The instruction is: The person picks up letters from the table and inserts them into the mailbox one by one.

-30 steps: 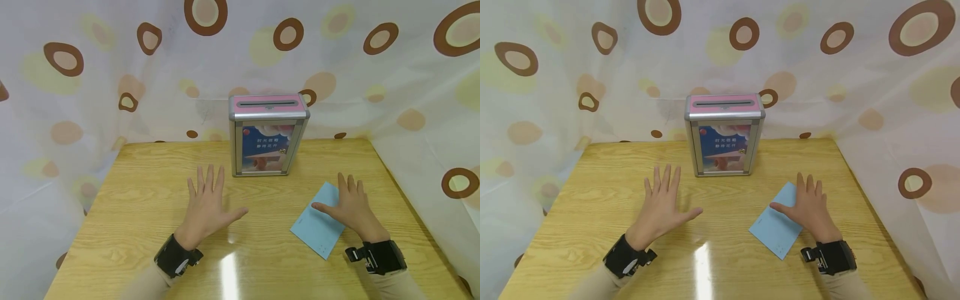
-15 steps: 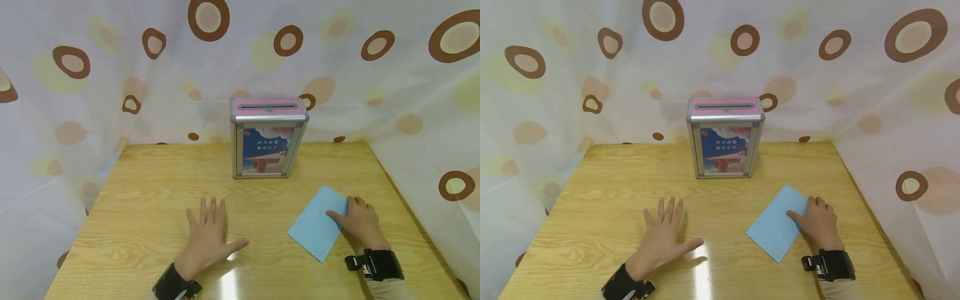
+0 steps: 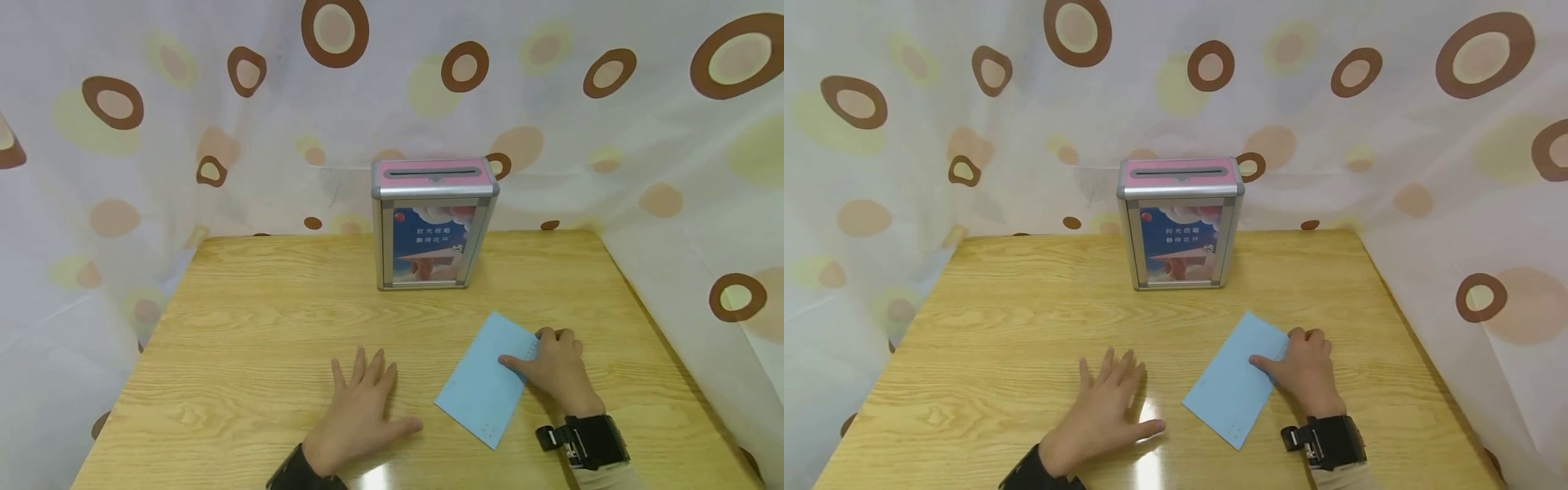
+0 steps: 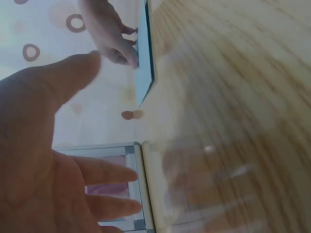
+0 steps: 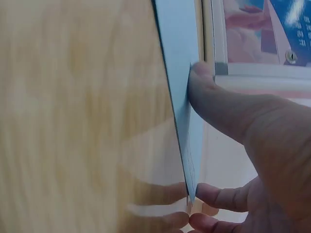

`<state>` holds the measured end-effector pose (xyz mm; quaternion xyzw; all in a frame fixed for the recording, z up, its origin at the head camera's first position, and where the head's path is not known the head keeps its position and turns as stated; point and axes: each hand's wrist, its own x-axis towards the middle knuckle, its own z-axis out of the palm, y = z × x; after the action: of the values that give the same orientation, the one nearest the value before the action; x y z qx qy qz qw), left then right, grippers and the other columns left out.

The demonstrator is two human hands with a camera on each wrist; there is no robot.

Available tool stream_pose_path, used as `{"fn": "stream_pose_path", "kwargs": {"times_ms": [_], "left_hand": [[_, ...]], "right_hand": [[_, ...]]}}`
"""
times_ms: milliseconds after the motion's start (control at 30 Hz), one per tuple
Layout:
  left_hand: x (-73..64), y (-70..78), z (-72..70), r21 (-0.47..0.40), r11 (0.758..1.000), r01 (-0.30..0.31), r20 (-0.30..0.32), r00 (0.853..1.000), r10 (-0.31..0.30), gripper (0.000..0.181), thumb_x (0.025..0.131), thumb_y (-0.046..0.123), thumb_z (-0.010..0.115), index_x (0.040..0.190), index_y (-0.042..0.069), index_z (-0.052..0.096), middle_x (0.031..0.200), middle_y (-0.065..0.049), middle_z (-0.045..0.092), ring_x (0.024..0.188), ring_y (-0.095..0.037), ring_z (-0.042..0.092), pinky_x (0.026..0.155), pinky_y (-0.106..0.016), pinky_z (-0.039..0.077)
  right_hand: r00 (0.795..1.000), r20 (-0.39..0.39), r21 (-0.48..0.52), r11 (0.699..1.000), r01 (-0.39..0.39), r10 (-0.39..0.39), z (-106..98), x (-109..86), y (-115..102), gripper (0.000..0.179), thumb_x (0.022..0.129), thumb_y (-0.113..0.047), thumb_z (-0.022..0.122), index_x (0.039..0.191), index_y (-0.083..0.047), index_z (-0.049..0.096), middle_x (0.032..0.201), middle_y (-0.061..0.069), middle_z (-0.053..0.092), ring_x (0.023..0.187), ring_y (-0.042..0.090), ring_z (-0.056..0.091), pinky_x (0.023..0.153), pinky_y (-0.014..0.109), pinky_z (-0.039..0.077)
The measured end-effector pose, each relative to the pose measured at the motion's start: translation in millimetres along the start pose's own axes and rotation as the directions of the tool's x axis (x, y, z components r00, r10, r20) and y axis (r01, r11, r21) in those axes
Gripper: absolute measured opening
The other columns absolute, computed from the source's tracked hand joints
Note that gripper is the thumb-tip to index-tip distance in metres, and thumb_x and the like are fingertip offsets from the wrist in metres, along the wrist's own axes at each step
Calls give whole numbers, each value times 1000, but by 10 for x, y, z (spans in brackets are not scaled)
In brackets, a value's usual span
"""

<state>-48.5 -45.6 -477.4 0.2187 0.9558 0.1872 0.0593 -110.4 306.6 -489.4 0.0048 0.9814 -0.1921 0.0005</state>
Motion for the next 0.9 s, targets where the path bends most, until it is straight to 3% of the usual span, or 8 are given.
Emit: {"fn": "stream_pose_path", "kwargs": {"times_ms": [167,267,367,433,700,800,900], "left_hand": [[-21,16,58,-31,999,-33,22,999,33,82,82,67,63,138,8,52,153,-21,34,139,-50,19,105,-79,9],[-37,18,100,-62,998,-31,36,999,34,76,83,61,65,136,7,55,152,-22,36,139,-49,21,106,-76,18],[-43,26,124,-87,996,-33,47,998,37,72,84,55,67,135,5,55,152,-24,35,139,-48,22,105,-75,23],[-40,35,133,-88,995,-38,42,998,41,71,84,53,69,135,5,56,151,-24,36,138,-49,23,104,-74,25],[-8,59,157,-131,991,-36,4,999,37,71,83,51,72,132,2,57,146,-26,42,134,-51,31,99,-79,26],[0,48,182,-189,982,-30,-36,999,24,57,85,41,73,126,2,61,143,-26,46,133,-48,34,99,-82,20],[-4,26,207,-297,954,-34,-86,996,9,38,87,29,73,116,6,67,138,-24,52,133,-45,37,100,-82,13]], "right_hand": [[999,41,104,995,-5,1,71,-16,-213,86,75,-57,78,118,10,44,111,35,47,100,48,43,77,54,45],[998,54,212,977,9,-21,122,-24,-357,62,86,-36,75,119,6,43,91,21,55,80,32,53,63,41,48],[998,43,298,954,27,-42,181,-30,-479,37,91,-19,69,115,1,48,81,11,53,67,20,48,55,32,42],[998,12,329,943,57,-64,222,-37,-546,27,91,-13,68,110,-1,53,79,9,51,65,19,45,55,31,40],[992,-14,445,887,119,-126,189,-47,-756,20,88,-13,73,97,-8,56,69,2,46,63,17,44,57,28,39],[989,-47,469,871,146,-140,113,-30,-785,20,87,-15,73,94,-10,55,66,2,47,62,18,47,57,28,39],[984,-82,497,849,180,-161,29,-29,-815,20,87,-15,74,93,-11,55,65,6,54,63,20,53,54,28,42]]}}
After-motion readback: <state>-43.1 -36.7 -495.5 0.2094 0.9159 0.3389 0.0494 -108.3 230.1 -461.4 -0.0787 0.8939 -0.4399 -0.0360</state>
